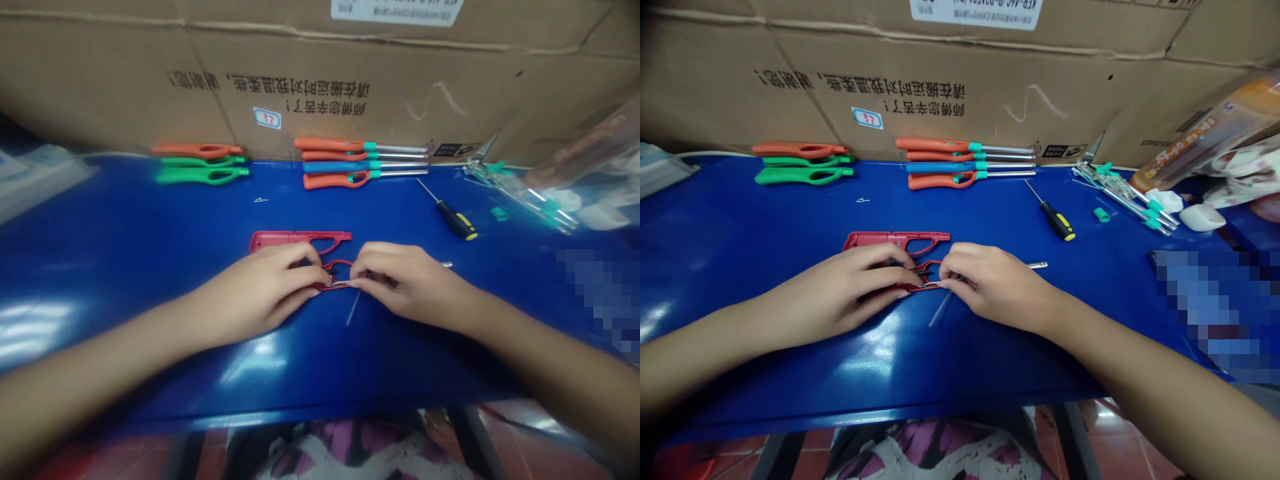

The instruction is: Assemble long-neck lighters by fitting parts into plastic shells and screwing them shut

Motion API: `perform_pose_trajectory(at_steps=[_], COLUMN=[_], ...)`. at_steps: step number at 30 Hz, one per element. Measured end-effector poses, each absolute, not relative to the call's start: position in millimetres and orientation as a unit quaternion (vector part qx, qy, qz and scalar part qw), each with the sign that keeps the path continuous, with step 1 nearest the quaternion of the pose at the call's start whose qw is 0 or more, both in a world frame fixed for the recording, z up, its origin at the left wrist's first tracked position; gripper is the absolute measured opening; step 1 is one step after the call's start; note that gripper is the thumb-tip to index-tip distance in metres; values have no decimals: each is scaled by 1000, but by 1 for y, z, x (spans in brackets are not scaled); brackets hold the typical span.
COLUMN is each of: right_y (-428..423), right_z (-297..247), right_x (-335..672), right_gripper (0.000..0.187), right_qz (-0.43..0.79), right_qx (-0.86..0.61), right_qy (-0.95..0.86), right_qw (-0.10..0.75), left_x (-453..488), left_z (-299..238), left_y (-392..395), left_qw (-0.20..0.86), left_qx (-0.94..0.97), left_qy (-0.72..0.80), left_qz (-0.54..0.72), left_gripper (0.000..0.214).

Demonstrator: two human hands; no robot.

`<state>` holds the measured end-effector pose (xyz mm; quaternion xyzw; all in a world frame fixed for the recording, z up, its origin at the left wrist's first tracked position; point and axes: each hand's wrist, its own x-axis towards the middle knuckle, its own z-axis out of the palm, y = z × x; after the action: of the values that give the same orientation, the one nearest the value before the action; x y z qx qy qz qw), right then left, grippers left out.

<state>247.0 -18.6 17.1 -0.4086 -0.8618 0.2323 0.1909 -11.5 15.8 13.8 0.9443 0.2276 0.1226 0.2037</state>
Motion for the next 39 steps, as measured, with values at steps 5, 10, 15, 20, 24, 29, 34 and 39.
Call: perform_pose_trajectory(at_steps=[5,10,15,20,24,29,34,39], right_y=[-18,-19,-20,-19,-18,-17,-17,-17], right_z=[14,16,18,16,16,18,19,19], right_x=[248,249,248,247,245,245,245,243], right_gripper=[6,8,8,3,5,8,5,7], right_qz=[243,265,278,285,313,313,325,330], right_qx=[-416,-409,-422,-444,-481,-477,-493,-517], right_qy=[-846,-839,-832,-812,-784,-790,-777,-760], right_qw=[228,243,229,249,238,225,217,217], left_x=[-12,-12,-13,-12,-11,-12,-11,-11], left_z=[15,15,15,16,15,15,16,15], left_y=[16,15,16,17,16,16,16,16], left_qw=[215,227,232,233,223,212,218,218], left_qx=[941,939,938,938,940,942,941,942], left_qy=[230,230,228,226,233,236,234,229], left_qz=[122,118,123,122,117,112,113,116], left_gripper=[23,23,24,24,24,29,30,32])
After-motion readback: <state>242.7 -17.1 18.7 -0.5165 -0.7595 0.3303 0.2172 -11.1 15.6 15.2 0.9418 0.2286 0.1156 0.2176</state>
